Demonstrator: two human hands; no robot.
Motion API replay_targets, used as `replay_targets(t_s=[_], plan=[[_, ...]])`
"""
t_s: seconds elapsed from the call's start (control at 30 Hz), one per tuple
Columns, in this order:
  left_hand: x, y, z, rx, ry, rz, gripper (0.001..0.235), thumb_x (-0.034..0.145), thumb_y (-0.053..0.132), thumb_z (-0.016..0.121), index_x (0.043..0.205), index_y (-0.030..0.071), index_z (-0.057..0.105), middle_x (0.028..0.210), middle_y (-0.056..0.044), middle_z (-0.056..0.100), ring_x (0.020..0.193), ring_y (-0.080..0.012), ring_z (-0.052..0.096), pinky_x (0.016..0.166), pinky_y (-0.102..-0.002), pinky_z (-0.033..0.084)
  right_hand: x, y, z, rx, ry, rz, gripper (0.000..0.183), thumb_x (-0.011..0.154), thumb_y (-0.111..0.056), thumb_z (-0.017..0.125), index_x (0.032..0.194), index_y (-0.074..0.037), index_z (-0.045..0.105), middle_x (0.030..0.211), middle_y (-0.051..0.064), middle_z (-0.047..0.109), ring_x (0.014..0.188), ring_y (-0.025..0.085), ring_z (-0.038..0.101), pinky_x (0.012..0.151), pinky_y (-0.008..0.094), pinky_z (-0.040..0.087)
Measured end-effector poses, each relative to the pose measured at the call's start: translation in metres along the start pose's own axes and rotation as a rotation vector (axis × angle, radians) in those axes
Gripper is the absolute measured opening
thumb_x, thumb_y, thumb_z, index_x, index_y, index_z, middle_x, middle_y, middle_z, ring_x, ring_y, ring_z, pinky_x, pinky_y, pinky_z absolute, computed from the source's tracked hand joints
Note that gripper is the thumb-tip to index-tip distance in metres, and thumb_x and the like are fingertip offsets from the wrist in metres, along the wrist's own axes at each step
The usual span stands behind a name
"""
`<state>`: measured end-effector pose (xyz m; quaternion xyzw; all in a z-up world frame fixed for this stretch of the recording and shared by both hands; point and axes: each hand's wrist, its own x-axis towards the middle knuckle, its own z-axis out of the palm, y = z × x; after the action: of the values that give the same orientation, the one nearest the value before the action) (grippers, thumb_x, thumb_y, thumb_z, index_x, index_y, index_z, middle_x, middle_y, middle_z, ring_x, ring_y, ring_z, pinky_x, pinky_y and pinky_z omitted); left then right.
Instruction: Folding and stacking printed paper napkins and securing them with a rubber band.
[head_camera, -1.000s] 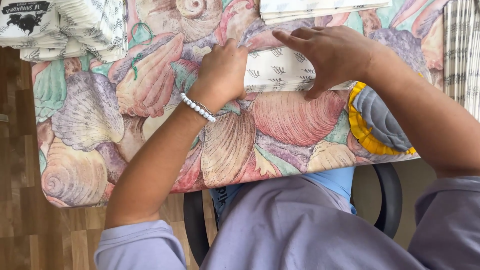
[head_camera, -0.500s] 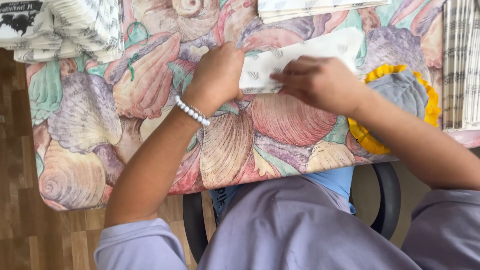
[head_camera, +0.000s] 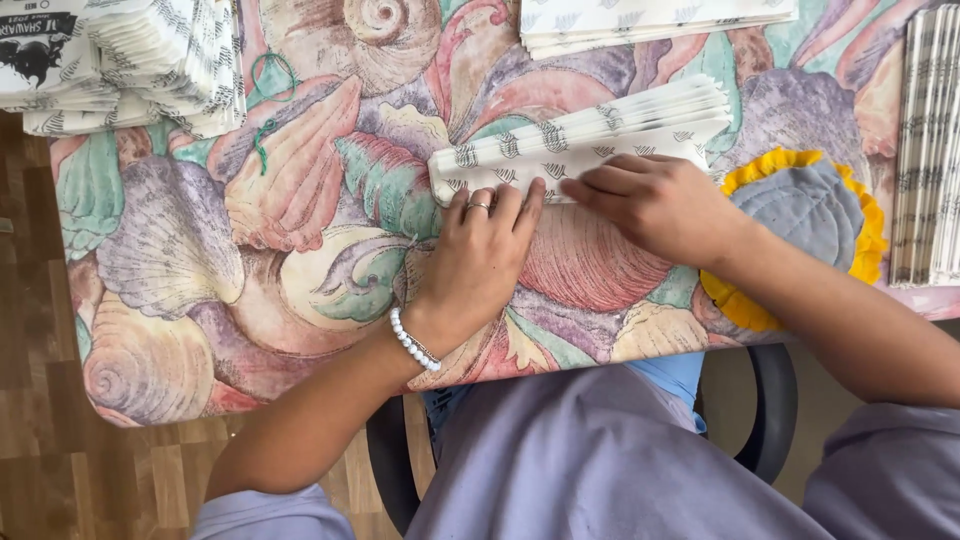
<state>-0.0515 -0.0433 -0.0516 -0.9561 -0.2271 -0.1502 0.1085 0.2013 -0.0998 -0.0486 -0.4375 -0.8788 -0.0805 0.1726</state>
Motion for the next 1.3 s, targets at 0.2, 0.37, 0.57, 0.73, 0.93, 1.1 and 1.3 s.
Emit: replay_targets(t_s=[0.2,0.37,0.57,0.73,0.93,1.1,1.3], plan=[[0.004,0.0,0.002,-0.089,-0.113,-0.018,0.053,0.093,0.022,0.064,0.145,0.013,0.058,0.104,-0.015,0.059,0.093,-0.0321,0.062,0.089,-0.053,0.055,-0.036,0.028,-0.026,0.009,-0.037,0.034,0.02,0.106,-0.013,0.059,0.115,-0.005,0.076,0.086,0.009,0.061,0.08,0.024,0.067,0.072,0.036,0.056],[0.009,0.007,-0.011,-0.034,-0.167,-0.025,0.061,0.091,0.025,0.063,0.15,0.02,0.053,0.101,-0.014,0.057,0.09,-0.0337,0.061,0.088,-0.055,0.056,-0.019,0.021,-0.025,0.029,-0.012,-0.067,0.02,0.104,-0.011,0.057,0.112,-0.006,0.074,0.09,0.009,0.06,0.083,0.024,0.066,0.072,0.035,0.055],[0.019,0.012,-0.027,-0.019,-0.279,-0.06,0.062,0.093,0.026,0.062,0.153,0.026,0.05,0.105,-0.017,0.057,0.092,-0.0347,0.061,0.085,-0.055,0.06,-0.025,0.024,-0.027,0.029,-0.045,-0.083,0.018,0.104,-0.009,0.056,0.109,-0.006,0.072,0.091,0.008,0.061,0.084,0.023,0.067,0.073,0.033,0.055],[0.024,0.017,-0.03,-0.009,-0.287,-0.078,0.065,0.093,0.026,0.06,0.157,0.027,0.044,0.106,-0.019,0.058,0.094,-0.0352,0.061,0.091,-0.056,0.058,-0.031,0.03,-0.037,0.099,-0.054,-0.039,0.022,0.102,-0.003,0.057,0.117,-0.003,0.073,0.09,0.013,0.068,0.084,0.025,0.071,0.073,0.033,0.057],[0.026,0.018,-0.034,-0.016,-0.322,-0.088,0.062,0.095,0.026,0.059,0.155,0.024,0.047,0.11,-0.022,0.059,0.098,-0.0365,0.062,0.092,-0.059,0.057,-0.031,0.023,-0.033,0.063,-0.047,-0.005,0.016,0.098,-0.004,0.063,0.108,-0.005,0.075,0.091,0.013,0.071,0.086,0.024,0.073,0.076,0.033,0.058],[0.03,0.013,-0.038,-0.066,-0.347,-0.083,0.053,0.098,0.024,0.056,0.151,0.022,0.054,0.107,-0.021,0.059,0.096,-0.0341,0.062,0.091,-0.059,0.057,-0.04,0.018,-0.029,-0.025,-0.029,0.0,0.011,0.098,-0.006,0.066,0.106,-0.003,0.074,0.091,0.011,0.064,0.084,0.025,0.068,0.072,0.034,0.057],[0.026,0.014,-0.03,-0.024,-0.353,-0.055,0.059,0.097,0.027,0.06,0.154,0.024,0.049,0.108,-0.021,0.059,0.096,-0.0341,0.063,0.091,-0.059,0.057,-0.042,0.012,-0.031,-0.07,-0.049,0.008,0.018,0.096,-0.005,0.068,0.112,-0.006,0.076,0.081,0.01,0.065,0.076,0.022,0.069,0.065,0.031,0.058]])
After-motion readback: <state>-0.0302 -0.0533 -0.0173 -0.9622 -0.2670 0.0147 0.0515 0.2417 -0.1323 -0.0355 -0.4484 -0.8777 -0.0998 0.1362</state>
